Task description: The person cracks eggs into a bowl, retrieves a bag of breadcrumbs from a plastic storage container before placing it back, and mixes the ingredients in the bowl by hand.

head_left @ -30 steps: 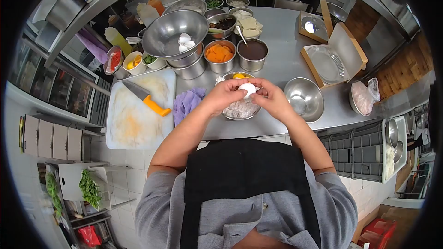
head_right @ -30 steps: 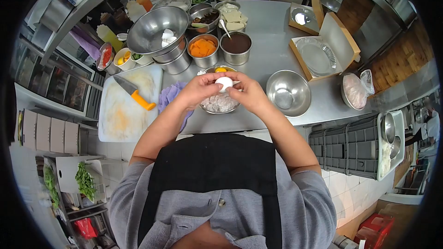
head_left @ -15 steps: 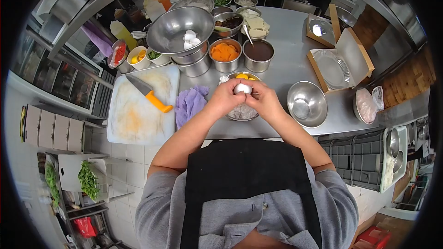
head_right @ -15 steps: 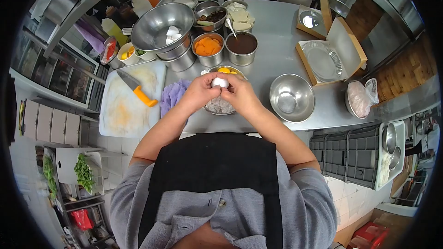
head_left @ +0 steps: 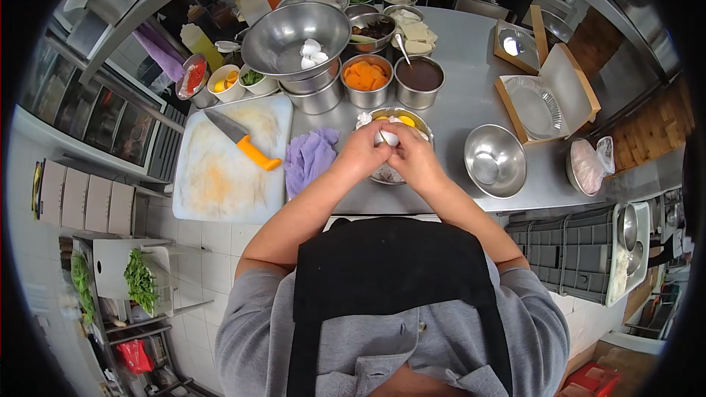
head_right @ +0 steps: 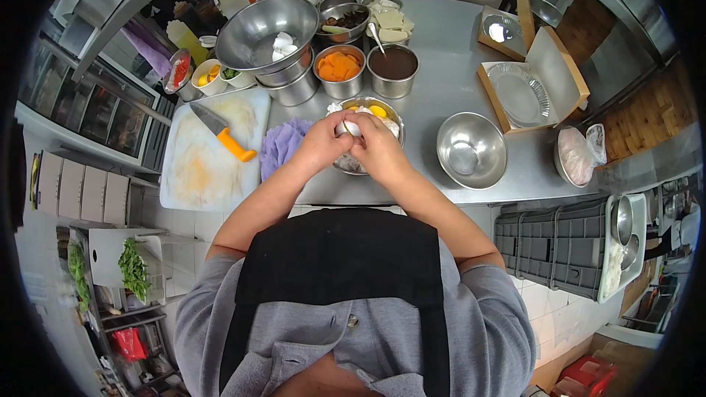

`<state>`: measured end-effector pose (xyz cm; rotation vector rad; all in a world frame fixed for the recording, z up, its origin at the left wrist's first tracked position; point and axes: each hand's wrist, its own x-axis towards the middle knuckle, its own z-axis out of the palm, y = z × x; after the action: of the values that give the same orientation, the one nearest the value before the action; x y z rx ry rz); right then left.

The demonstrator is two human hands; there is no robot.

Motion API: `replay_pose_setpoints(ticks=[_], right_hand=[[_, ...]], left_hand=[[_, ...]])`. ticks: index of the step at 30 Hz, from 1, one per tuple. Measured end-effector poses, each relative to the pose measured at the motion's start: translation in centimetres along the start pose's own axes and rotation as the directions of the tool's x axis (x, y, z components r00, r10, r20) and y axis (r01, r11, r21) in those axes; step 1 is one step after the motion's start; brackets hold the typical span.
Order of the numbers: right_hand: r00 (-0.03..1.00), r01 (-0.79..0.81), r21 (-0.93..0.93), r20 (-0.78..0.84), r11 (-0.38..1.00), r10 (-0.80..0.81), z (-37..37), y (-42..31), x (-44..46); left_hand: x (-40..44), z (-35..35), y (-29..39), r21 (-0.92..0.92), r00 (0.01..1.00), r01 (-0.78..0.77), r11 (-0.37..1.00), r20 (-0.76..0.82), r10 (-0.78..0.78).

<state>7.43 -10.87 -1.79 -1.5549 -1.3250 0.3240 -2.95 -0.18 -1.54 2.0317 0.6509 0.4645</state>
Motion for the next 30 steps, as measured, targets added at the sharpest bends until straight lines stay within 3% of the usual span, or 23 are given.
replay_pose_setpoints(ticks=[4,6,7,9,13,15,16,18,19,21,22,24,26,28,30], right_hand=[[0.998,-0.055,-0.021,0.011,0.998,0.055,-0.7,0.7,0.3],[0.991,0.113,-0.220,-0.044,0.969,-0.126,-0.6,1.8,0.1],[0.991,0.109,-0.223,-0.049,0.969,-0.123,-0.8,1.7,0.2],[0.996,0.085,-0.175,-0.019,0.981,-0.090,-1.3,1.5,0.1],[0.996,0.087,-0.132,0.027,0.987,-0.084,-2.1,1.6,0.0],[0.998,-0.041,0.032,0.050,0.999,0.039,-2.4,1.9,0.1],[0.998,-0.040,0.029,0.049,0.999,0.038,-2.7,1.7,0.1],[0.972,-0.231,0.240,0.103,0.943,0.212,-3.6,1.4,0.2],[0.972,-0.230,0.238,0.104,0.944,0.210,-4.0,1.2,0.3],[0.978,-0.207,0.465,0.064,0.861,0.200,-4.8,0.9,0.5],[0.983,-0.169,0.488,0.024,0.857,0.180,-5.1,0.7,0.8],[0.973,-0.197,0.568,0.014,0.799,0.229,-5.8,0.1,0.9],[0.961,-0.218,0.644,0.010,0.734,0.276,-5.9,-0.3,1.0],[0.921,-0.266,0.816,0.059,0.514,0.384,-5.5,-0.5,0.8],[0.922,-0.282,0.830,0.096,0.482,0.374,-4.3,-0.1,0.5]], left_hand=[[0.2,-0.7,0.7,-0.012,0.997,0.005,1.000,0.075,-0.004],[0.4,-0.9,1.2,0.075,0.987,0.074,0.994,0.140,-0.084],[0.5,-0.8,0.9,0.075,0.986,0.071,0.995,0.145,-0.081],[0.8,-0.7,0.0,0.212,0.989,-0.134,0.968,0.089,0.117],[0.6,-2.1,1.2,0.265,0.978,-0.171,0.949,0.159,0.132],[0.5,-2.8,1.5,0.334,0.972,-0.191,0.923,0.196,0.131],[0.4,-3.3,1.8,0.333,0.972,-0.193,0.923,0.195,0.133],[0.1,-4.3,2.3,0.328,0.981,-0.173,0.929,0.140,0.134],[0.0,-4.8,2.4,0.328,0.981,-0.174,0.929,0.138,0.135],[-0.1,-5.5,2.6,0.207,0.988,-0.134,0.969,0.108,0.113],[-0.2,-5.6,3.0,0.207,0.988,-0.135,0.969,0.105,0.115],[-0.6,-5.7,3.9,-0.096,0.997,-0.032,0.995,0.063,0.038],[-0.4,-5.1,3.9,-0.133,0.994,-0.102,0.986,0.017,0.105],[-0.2,-4.0,3.2,-0.163,0.985,-0.172,0.972,-0.032,0.169],[-0.3,-2.4,2.6,-0.339,0.980,-0.181,0.923,0.012,0.197]])
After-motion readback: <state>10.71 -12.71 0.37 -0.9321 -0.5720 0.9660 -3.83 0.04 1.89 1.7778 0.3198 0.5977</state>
